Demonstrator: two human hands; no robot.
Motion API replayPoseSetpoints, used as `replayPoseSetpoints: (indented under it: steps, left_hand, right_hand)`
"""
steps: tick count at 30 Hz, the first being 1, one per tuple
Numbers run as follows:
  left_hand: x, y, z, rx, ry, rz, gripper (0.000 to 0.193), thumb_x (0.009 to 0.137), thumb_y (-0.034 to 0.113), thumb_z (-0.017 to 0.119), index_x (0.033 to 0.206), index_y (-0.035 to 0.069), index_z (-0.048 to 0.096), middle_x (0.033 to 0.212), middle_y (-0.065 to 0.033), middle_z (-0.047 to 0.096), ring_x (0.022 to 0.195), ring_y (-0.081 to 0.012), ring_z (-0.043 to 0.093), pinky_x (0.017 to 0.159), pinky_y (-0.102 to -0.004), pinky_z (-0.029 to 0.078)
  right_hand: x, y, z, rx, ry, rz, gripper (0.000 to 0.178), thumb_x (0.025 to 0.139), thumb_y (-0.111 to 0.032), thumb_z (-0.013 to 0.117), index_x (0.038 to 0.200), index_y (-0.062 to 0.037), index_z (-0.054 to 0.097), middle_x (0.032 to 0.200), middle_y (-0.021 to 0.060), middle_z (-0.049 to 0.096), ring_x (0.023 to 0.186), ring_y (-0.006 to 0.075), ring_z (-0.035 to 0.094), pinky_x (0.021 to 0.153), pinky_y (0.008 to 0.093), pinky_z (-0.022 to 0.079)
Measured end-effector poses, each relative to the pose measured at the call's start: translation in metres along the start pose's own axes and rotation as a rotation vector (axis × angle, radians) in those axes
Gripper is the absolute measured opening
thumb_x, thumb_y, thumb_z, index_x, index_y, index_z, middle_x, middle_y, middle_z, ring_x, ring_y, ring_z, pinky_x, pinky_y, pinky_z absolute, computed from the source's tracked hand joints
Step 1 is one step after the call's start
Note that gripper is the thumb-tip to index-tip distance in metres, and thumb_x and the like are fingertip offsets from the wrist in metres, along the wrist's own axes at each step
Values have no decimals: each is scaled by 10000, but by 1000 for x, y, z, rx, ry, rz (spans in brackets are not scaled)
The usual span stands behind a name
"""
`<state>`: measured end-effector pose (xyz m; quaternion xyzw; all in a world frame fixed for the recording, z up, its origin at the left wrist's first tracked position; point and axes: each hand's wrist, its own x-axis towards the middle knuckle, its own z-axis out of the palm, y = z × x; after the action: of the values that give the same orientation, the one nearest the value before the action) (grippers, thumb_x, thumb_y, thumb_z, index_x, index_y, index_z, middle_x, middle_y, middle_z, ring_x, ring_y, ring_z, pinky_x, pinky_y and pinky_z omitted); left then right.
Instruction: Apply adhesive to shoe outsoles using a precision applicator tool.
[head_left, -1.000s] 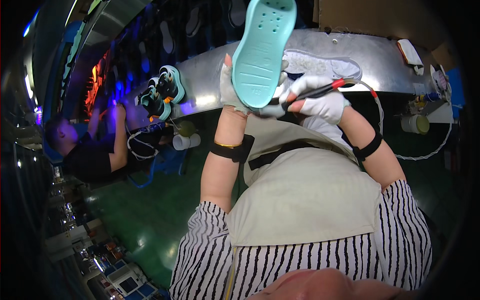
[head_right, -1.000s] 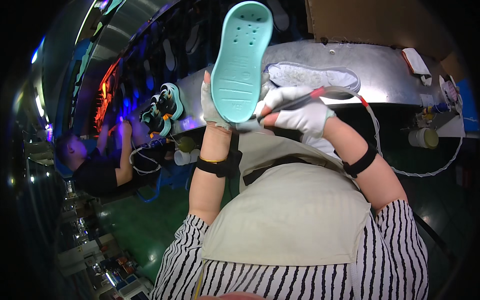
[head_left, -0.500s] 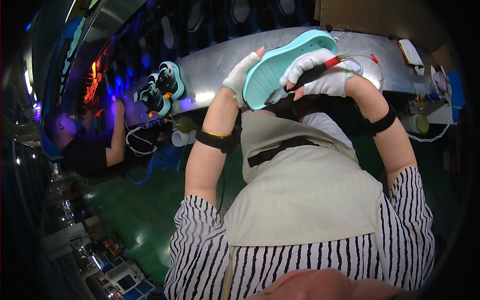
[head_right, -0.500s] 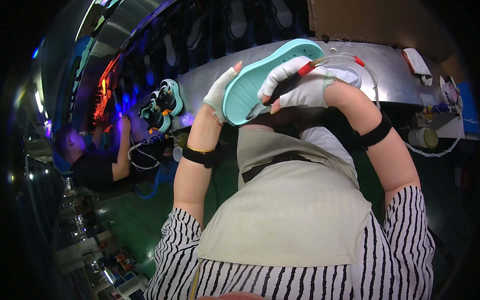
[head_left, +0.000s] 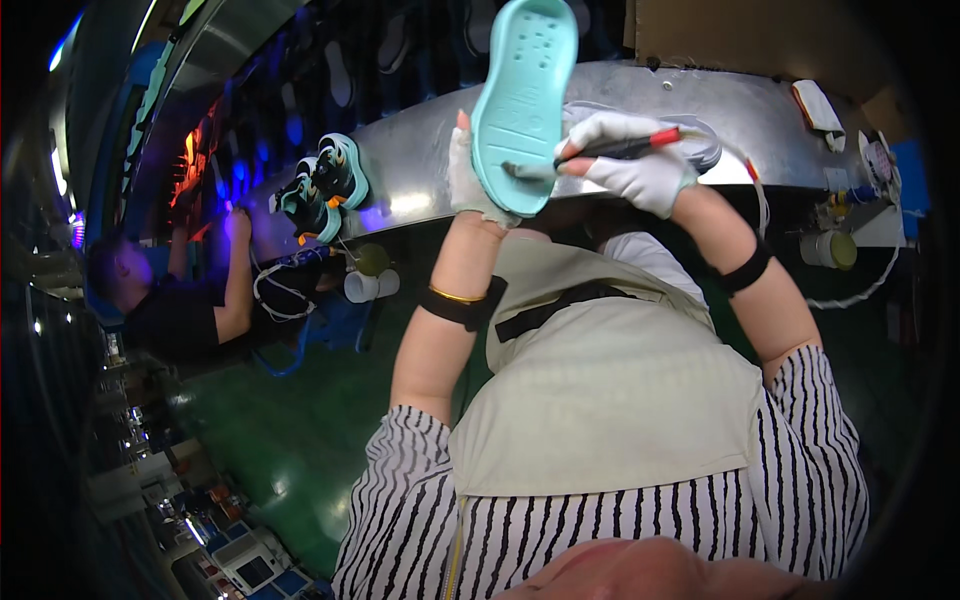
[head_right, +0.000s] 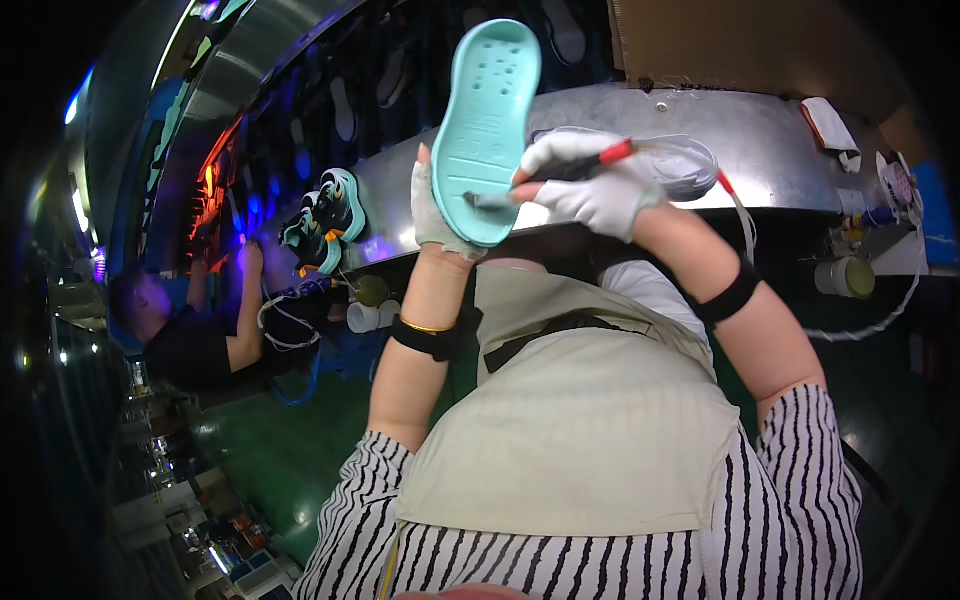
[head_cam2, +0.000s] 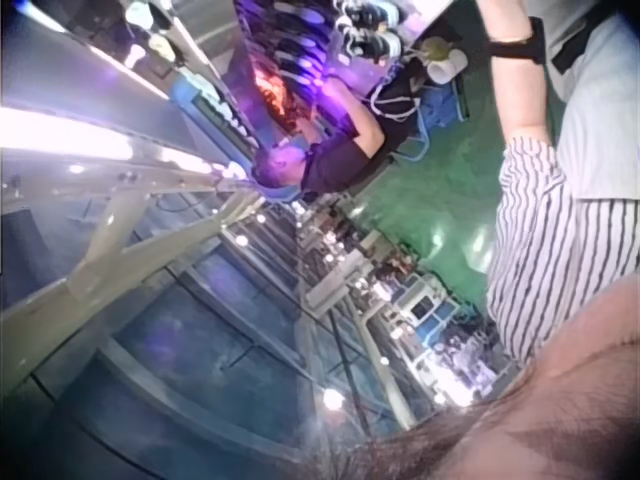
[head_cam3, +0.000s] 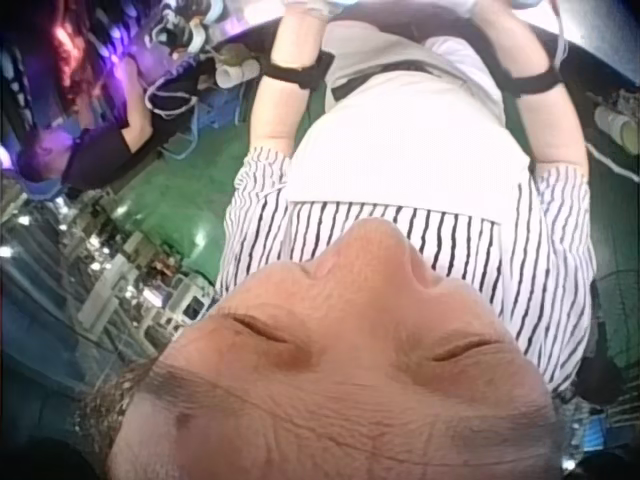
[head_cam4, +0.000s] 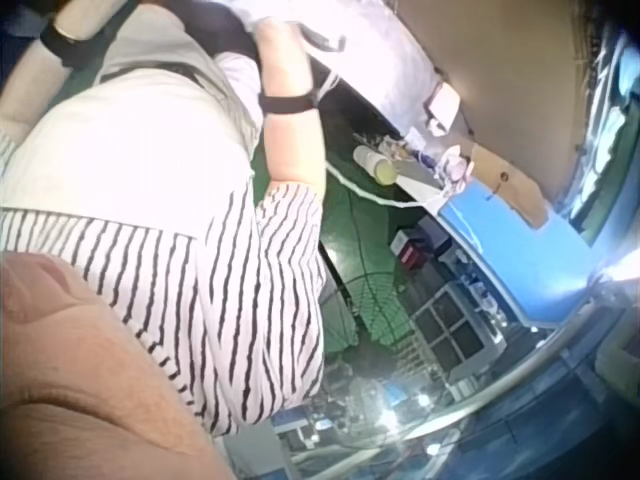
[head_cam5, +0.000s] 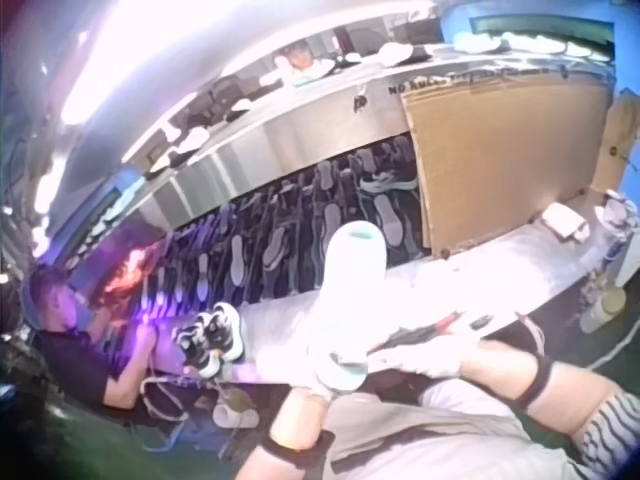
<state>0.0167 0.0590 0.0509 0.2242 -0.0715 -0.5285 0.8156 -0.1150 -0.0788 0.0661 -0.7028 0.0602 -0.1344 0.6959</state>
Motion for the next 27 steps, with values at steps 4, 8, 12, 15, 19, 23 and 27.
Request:
replayPoseSetpoints:
  steps: [4, 8, 12, 15, 19, 23, 27]
  left_hand:
    - [-8, -10, 1, -37, -60, 63, 699, 866, 566, 329, 1286, 11, 393, 1183, -218, 509, 1039, -368, 534, 891, -477, 448]
    - [-11, -21, 5, -53, 69, 141, 667, 862, 547, 345, 1275, 27, 412, 1180, -198, 518, 1030, -360, 537, 884, -478, 444]
    - [-9, -22, -16, -90, -51, 146, 610, 860, 505, 368, 1259, 48, 437, 1211, -168, 504, 1071, -305, 522, 920, -433, 436]
    - [-16, -22, -2, -132, -87, 167, 636, 857, 537, 354, 1252, 45, 435, 1176, -166, 529, 1017, -316, 551, 888, -421, 451]
    - [-20, -24, 5, -76, 99, 143, 676, 856, 577, 345, 1285, 56, 398, 1204, -171, 501, 1047, -349, 525, 896, -469, 441]
    - [-29, -31, 15, -8, -60, 132, 768, 819, 586, 424, 1323, 13, 341, 1206, -204, 481, 1054, -353, 519, 882, -447, 456]
    - [-37, -34, 12, 73, -97, 107, 726, 851, 591, 371, 1305, 24, 364, 1168, -193, 524, 1012, -338, 562, 874, -448, 476]
  right_hand:
    - [-15, -15, 18, 101, -115, 100, 104, 754, -105, 700, 820, -47, 646, 824, 13, 616, 763, 98, 568, 711, 234, 451]
    - [-6, -13, 9, 246, 150, 90, 130, 777, -109, 683, 869, -36, 626, 823, 19, 624, 731, 86, 584, 691, 223, 465]
    - [-2, -2, 25, 111, 136, -176, 98, 786, -65, 674, 861, -29, 623, 846, 22, 629, 792, 83, 584, 731, 231, 472]
    - [-10, -12, 29, 235, -5, 81, 153, 755, -88, 705, 877, -31, 630, 816, 30, 622, 771, 97, 592, 717, 235, 478]
    - [-6, -18, 13, 363, 85, 159, 153, 746, -95, 715, 858, -28, 636, 822, 40, 626, 749, 110, 596, 683, 231, 485]
    - [29, -8, -19, 218, 123, -3, 139, 740, -67, 717, 847, -41, 632, 821, 39, 636, 778, 105, 598, 698, 249, 497]
    - [55, -19, -40, 24, 384, -208, 114, 769, -24, 673, 873, -35, 627, 840, 25, 644, 801, 111, 606, 756, 240, 495]
